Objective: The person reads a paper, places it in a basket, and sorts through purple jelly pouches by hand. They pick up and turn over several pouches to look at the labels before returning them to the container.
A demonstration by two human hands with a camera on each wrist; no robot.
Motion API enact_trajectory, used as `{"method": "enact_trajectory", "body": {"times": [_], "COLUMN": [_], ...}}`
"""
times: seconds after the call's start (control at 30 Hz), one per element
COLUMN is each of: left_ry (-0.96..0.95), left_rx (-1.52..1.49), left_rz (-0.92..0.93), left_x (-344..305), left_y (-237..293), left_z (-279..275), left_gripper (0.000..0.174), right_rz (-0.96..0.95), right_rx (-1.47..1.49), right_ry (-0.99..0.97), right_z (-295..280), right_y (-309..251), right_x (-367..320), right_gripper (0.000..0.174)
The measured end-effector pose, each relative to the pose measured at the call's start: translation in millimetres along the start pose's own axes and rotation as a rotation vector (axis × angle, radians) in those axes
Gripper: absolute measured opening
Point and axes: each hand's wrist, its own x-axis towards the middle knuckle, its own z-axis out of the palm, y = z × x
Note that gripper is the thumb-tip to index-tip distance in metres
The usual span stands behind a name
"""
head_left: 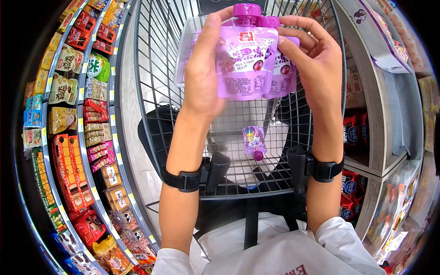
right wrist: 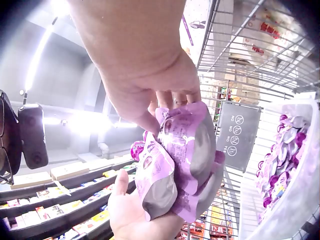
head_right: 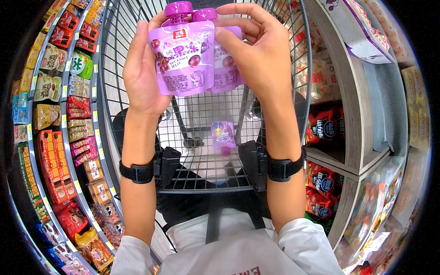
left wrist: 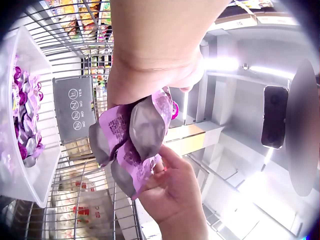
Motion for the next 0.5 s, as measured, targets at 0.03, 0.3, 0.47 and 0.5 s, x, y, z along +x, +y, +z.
{"method": "enact_trajectory", "body": {"times": [0.03,0.3,0.47,0.5], "left_ry": [-0.019,-0.078,-0.032,-0.032], "left_rx": [0.012,0.053,0.064,0.064], "left_rz": [0.012,0.034,0.005,0.005], "left_x": [0.8,2.1,2.1,2.0], "left_y": [-0.4,1.5,1.7,1.4], "left_z": [-1.9,-1.8,-2.4,-1.6], "left_gripper": [0.046,0.052,0.056,0.056], "right_rz": [0.004,0.002,0.009,0.011], "right_rx": [0.016,-0.011,-0.022,-0.023], "right_ry": [-0.009,0.008,0.016,0.018], "right_z": [-0.2,1.4,2.4,2.6], "right_y": [0.3,-0.6,-1.6,-2.1], "right_x": [0.0,0.4,-0.4,-0.6], "right_gripper": [0.032,0.033,0.032,0.032]}}
